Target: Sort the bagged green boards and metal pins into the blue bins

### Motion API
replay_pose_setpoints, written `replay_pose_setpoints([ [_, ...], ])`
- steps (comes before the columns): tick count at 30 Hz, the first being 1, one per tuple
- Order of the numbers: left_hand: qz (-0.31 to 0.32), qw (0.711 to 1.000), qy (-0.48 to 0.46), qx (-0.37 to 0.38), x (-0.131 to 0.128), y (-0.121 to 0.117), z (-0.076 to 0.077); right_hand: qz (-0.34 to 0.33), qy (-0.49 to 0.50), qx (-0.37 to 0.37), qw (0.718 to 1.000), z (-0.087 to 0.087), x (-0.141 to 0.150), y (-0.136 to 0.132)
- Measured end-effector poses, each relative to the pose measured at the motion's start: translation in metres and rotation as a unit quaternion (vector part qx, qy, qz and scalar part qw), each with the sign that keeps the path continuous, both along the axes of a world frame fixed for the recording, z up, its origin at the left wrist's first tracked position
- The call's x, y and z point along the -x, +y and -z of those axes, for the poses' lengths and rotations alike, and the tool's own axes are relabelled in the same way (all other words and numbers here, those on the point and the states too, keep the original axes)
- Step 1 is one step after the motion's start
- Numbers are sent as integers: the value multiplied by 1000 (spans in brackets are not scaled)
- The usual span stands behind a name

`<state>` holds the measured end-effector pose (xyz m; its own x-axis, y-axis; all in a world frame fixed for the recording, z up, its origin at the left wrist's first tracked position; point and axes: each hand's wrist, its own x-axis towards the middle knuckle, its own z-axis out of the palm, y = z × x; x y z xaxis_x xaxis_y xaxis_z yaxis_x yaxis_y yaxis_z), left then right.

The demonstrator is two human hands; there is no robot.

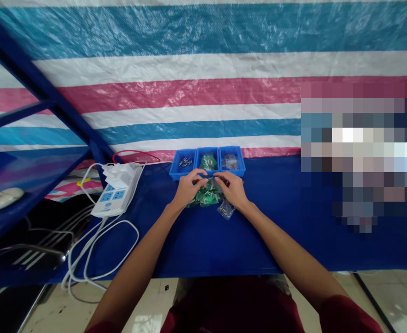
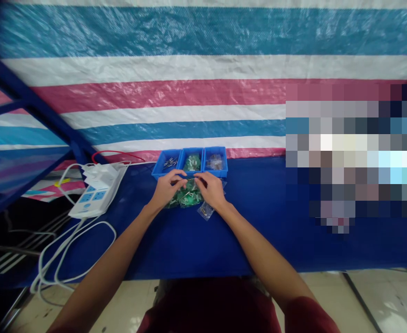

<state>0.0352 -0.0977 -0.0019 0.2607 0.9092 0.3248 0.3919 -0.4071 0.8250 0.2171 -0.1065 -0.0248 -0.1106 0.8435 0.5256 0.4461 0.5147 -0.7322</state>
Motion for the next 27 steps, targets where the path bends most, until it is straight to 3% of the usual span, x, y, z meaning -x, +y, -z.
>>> replay_pose_setpoints([
  [13, 35, 999, 17, 14, -2, -5, -4, -62, -2, -6, 998, -5, 1, -5],
  [22, 3, 992, 90, -94, 1, -2, -4, -19, 19, -7, 1000, -3, -1, -3],
  [27, 28, 997, 64, -38, 0, -5, -7, -23, 16, 3, 1000, -2, -1, -2],
])
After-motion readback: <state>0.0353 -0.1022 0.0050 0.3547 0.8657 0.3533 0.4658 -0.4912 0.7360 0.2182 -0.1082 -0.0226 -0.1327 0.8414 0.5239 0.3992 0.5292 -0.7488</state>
